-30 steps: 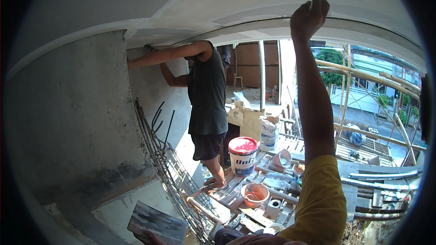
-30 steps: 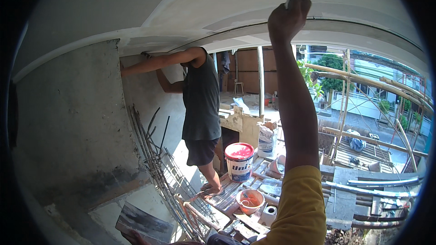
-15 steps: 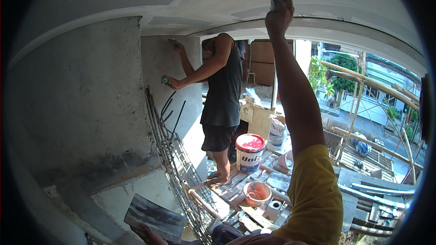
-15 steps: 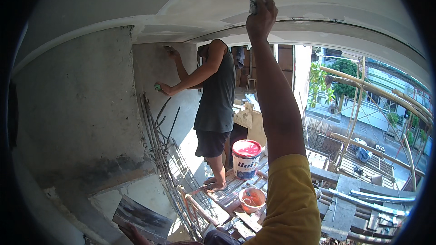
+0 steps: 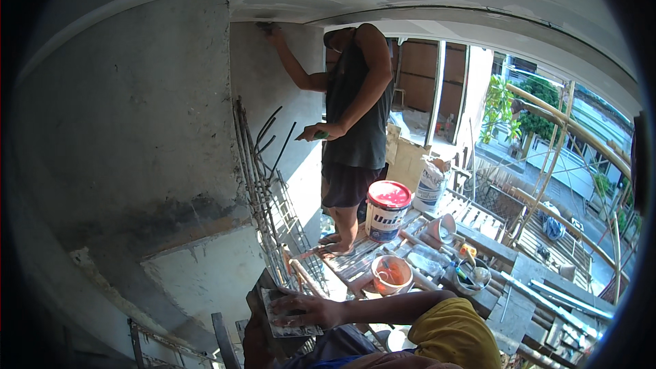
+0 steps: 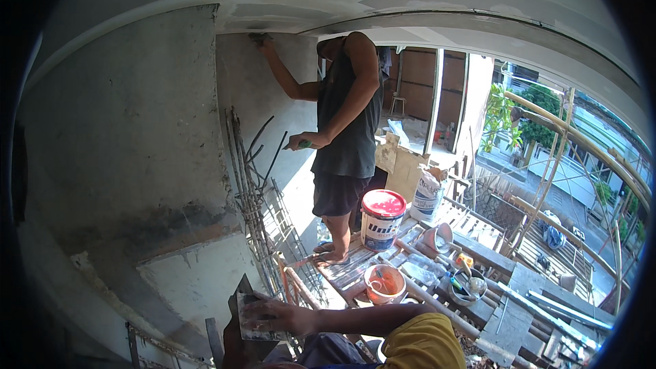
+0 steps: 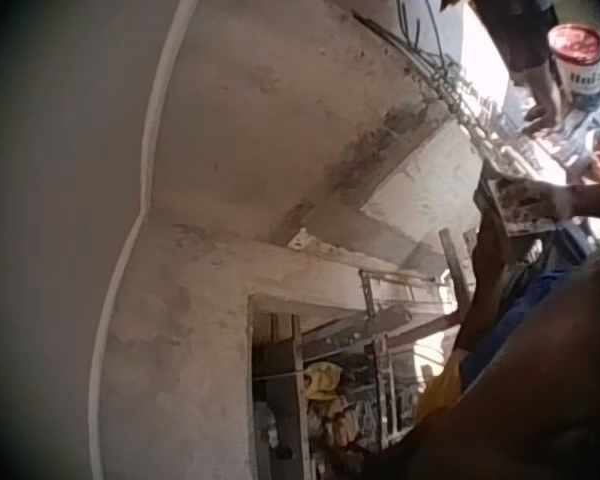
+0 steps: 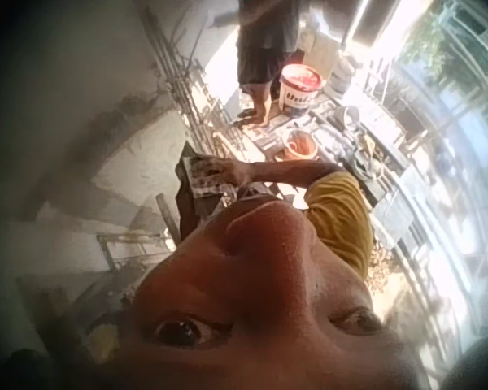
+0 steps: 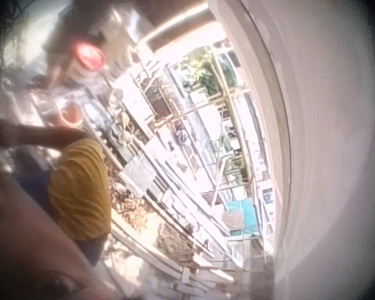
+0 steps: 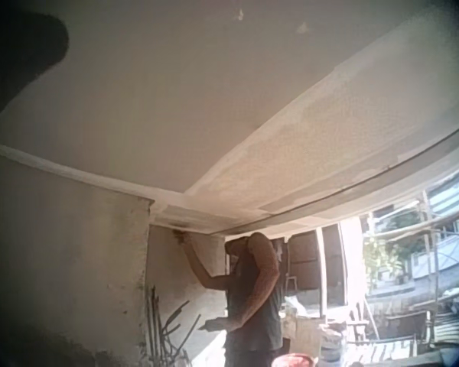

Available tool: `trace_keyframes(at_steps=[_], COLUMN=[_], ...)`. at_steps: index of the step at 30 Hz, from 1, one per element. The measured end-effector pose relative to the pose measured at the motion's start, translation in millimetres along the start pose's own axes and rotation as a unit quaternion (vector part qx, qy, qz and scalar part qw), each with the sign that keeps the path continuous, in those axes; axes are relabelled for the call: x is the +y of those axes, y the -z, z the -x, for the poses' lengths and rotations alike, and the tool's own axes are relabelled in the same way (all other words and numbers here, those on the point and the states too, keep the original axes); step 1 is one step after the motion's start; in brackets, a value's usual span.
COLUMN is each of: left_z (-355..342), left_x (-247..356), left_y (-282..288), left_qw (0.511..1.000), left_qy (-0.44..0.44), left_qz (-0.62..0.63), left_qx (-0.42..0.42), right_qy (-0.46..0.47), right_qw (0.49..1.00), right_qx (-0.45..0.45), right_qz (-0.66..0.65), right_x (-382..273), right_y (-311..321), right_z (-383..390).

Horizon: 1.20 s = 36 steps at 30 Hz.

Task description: Apply plaster or putty to a wall and ceiling corner using a trowel and putty board.

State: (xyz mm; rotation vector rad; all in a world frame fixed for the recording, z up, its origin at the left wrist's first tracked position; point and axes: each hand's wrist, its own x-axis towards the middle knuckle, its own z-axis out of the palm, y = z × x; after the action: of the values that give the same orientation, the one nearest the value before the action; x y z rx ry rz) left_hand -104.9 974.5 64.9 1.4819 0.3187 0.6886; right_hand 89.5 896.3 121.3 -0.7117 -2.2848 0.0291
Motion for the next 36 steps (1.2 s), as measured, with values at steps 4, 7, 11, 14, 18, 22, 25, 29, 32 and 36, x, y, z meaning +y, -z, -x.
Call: trace_keyframes(at_steps=[4,7,11,14,18,22,25,29,32,36], left_z=[6,14,-3,-4,-15,-11,4,15,23,0], left_x=[7,-54,-31,-27,-52,-29,-37,-9,-75,-51], left_y=[-3,30,35,43,40,-10,-21,-30,-16,-63], left_qw=[0.886,0.879,0.926,0.915,0.897,0.926,0.964,0.917,0.872,0.865], left_qy=[0.003,0.047,-0.092,-0.091,-0.073,0.010,-0.025,-0.085,-0.306,-0.425], left_qz=[0.460,0.467,0.282,0.108,0.084,-0.020,-0.100,-0.208,-0.315,-0.266], left_qx=[0.052,0.081,0.234,0.377,0.428,0.376,0.246,0.331,0.218,-0.006], right_qy=[-0.015,-0.159,-0.309,-0.492,-0.550,-0.641,-0.582,-0.554,-0.539,-0.487], right_qw=[0.983,0.976,0.938,0.655,0.606,0.528,0.482,0.466,0.402,0.394], right_qx=[-0.066,-0.052,0.140,0.355,0.235,0.311,0.535,0.562,0.492,0.496], right_qz=[0.168,0.138,0.075,-0.451,-0.525,-0.463,-0.378,-0.401,-0.553,-0.602], right_x=[22,44,38,20,6,27,43,10,-23,-41], right_y=[8,16,10,8,-21,-59,-58,-46,-54,-69], right_z=[37,59,85,72,73,103,129,130,126,112])
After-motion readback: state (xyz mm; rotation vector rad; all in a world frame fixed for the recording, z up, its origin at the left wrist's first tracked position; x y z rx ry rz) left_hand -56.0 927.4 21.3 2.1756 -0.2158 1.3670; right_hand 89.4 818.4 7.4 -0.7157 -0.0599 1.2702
